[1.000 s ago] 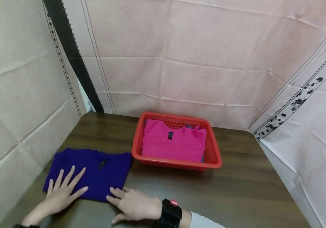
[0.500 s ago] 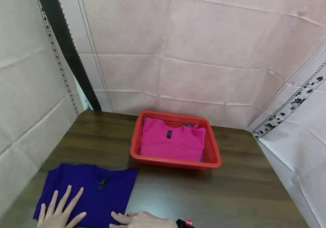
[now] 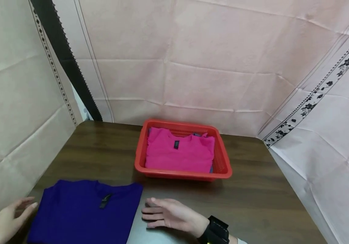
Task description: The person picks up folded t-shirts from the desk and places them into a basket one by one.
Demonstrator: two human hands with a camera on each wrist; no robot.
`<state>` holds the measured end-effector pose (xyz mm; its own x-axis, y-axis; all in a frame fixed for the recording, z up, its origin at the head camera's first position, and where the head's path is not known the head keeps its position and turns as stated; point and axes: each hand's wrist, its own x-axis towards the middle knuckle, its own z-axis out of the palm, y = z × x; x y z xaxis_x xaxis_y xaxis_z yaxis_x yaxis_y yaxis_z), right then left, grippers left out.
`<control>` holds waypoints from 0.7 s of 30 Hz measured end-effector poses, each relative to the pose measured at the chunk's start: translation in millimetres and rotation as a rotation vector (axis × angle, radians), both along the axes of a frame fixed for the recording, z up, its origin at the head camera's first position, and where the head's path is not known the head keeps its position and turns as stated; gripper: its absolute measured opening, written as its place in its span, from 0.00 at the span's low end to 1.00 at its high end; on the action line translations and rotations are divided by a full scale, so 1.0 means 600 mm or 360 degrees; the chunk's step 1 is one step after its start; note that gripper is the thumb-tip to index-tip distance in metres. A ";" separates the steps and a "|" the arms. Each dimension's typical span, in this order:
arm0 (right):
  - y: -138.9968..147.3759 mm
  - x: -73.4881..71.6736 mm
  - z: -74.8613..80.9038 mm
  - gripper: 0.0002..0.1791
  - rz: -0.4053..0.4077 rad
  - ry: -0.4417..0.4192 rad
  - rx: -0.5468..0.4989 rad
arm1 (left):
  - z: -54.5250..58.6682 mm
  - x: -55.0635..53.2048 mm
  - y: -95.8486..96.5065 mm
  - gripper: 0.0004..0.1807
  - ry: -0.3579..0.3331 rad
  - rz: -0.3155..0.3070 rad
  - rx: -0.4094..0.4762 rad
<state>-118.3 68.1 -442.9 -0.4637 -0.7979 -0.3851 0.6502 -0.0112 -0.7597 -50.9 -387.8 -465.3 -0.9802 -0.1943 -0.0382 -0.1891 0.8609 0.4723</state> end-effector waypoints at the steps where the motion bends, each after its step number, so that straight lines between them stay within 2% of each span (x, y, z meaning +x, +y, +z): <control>1: 0.000 -0.001 -0.005 0.40 -0.0029 -0.0095 -0.0023 | -0.009 -0.003 -0.006 0.34 -0.0070 -0.0012 0.0073; 3: -0.007 -0.004 -0.017 0.40 -0.0046 -0.0201 -0.0046 | -0.021 -0.011 -0.011 0.41 -0.0252 -0.0010 0.0199; 5: -0.021 -0.008 -0.027 0.39 -0.0053 -0.0248 -0.0059 | -0.024 -0.020 -0.007 0.47 -0.0408 0.0007 0.0322; 7: -0.039 -0.012 -0.033 0.36 -0.0081 -0.0274 -0.0057 | -0.022 -0.029 -0.001 0.51 -0.0488 -0.0013 0.0359; 9: -0.056 -0.016 -0.036 0.32 -0.0115 -0.0259 -0.0048 | -0.019 -0.036 0.003 0.49 -0.0517 -0.0055 0.0353; 12: -0.079 -0.020 -0.039 0.19 -0.0177 -0.0235 -0.0039 | -0.015 -0.041 0.008 0.42 -0.0489 -0.0185 0.0416; 14: -0.093 -0.022 -0.041 0.09 -0.0152 -0.0220 -0.0029 | -0.018 -0.040 0.008 0.38 -0.0495 -0.0274 0.0558; 15: -0.099 -0.023 -0.042 0.08 -0.0133 -0.0211 -0.0029 | -0.020 -0.039 0.009 0.38 -0.0509 -0.0323 0.0644; 17: -0.112 -0.024 -0.046 0.09 -0.0090 -0.0195 -0.0020 | -0.024 -0.039 0.012 0.39 -0.0565 -0.0405 0.0791; 19: -0.124 -0.025 -0.051 0.15 -0.0040 -0.0162 0.0002 | -0.031 -0.039 0.016 0.40 -0.0632 -0.0493 0.0936; 21: -0.135 -0.024 -0.056 0.23 -0.0022 -0.0120 0.0015 | -0.039 -0.039 0.022 0.42 -0.0690 -0.0567 0.1018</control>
<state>-132.7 -12.6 -476.6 -0.4439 -0.7881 -0.4265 0.7054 -0.0138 -0.7087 -74.0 -374.6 -488.8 -0.8520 0.3100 -0.4219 -0.2342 0.4951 0.8367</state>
